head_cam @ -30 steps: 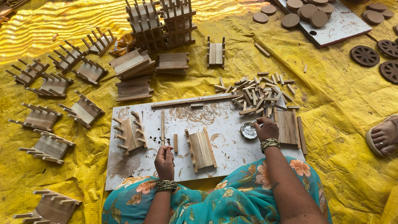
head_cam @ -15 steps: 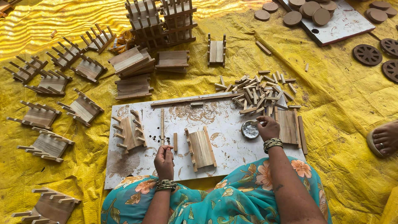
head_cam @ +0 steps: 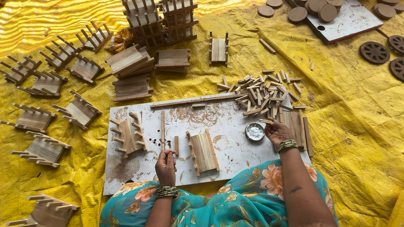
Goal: The person sits on the floor and assembles small wooden furniture pieces, applying glue from a small dish to dowels and inserting the dowels into the slatted wooden frames. They pick sticks from a pile, fit them into the pieces, and set completed frames aside on the tarp.
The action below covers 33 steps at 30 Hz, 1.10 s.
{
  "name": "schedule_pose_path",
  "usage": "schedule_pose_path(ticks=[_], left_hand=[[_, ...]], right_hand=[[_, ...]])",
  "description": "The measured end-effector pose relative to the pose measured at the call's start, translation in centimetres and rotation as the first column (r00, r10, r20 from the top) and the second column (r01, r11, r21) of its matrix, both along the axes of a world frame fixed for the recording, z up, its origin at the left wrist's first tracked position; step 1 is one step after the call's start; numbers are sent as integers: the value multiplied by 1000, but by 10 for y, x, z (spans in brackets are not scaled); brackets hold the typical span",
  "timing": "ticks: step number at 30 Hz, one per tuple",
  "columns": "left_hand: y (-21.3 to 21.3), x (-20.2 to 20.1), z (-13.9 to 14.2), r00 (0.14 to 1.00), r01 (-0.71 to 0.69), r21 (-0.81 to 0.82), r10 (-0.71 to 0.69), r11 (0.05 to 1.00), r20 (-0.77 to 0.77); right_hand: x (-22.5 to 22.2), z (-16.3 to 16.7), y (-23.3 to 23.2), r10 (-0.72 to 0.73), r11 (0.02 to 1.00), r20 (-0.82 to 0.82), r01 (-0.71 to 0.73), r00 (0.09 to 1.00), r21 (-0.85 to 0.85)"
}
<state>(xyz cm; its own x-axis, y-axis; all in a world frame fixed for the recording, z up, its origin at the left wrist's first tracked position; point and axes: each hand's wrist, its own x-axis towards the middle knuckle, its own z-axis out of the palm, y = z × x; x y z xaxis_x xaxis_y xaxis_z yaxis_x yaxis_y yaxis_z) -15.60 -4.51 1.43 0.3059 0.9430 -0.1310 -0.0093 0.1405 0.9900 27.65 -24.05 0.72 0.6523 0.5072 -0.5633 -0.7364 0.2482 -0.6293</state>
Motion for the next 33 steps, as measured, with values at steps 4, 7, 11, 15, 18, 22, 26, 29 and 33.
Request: schedule_pose_path(ticks=[4, 7, 11, 15, 18, 22, 26, 29, 33], left_hand=[[-1, 3, -4, 999, 37, -16, -36, 999, 26], [-2, 4, -7, 999, 43, -25, -42, 999, 35], [-4, 2, -7, 999, 45, -25, -44, 999, 23], [-6, 2, -6, 999, 49, -29, -48, 998, 22], [-6, 1, -5, 999, 52, -17, -52, 998, 12], [-7, 1, -3, 999, 53, -26, -53, 998, -2], [-7, 0, -1, 999, 52, -31, -53, 998, -7], [-7, 0, -1, 999, 51, -39, -52, 998, -5], [-7, 0, 0, 998, 58, -38, -58, 998, 9]], right_hand=[[1, 4, -5, 40, 992, -156, -20, 987, 123], [2, 2, -5, 53, 988, -181, -26, 982, 152], [7, -5, -4, 69, 990, -119, -53, 991, 128], [4, -10, 5, 154, 972, 492, -41, 857, -233], [-10, -10, 14, 364, 882, 728, 35, 581, -469], [-26, 2, 19, 606, 741, 738, 126, 296, -659], [-35, 11, 23, 658, 720, 728, 123, 194, -683], [-38, 10, 23, 680, 703, 713, 124, 172, -700], [-36, 4, 22, 676, 712, 719, 110, 159, -694]])
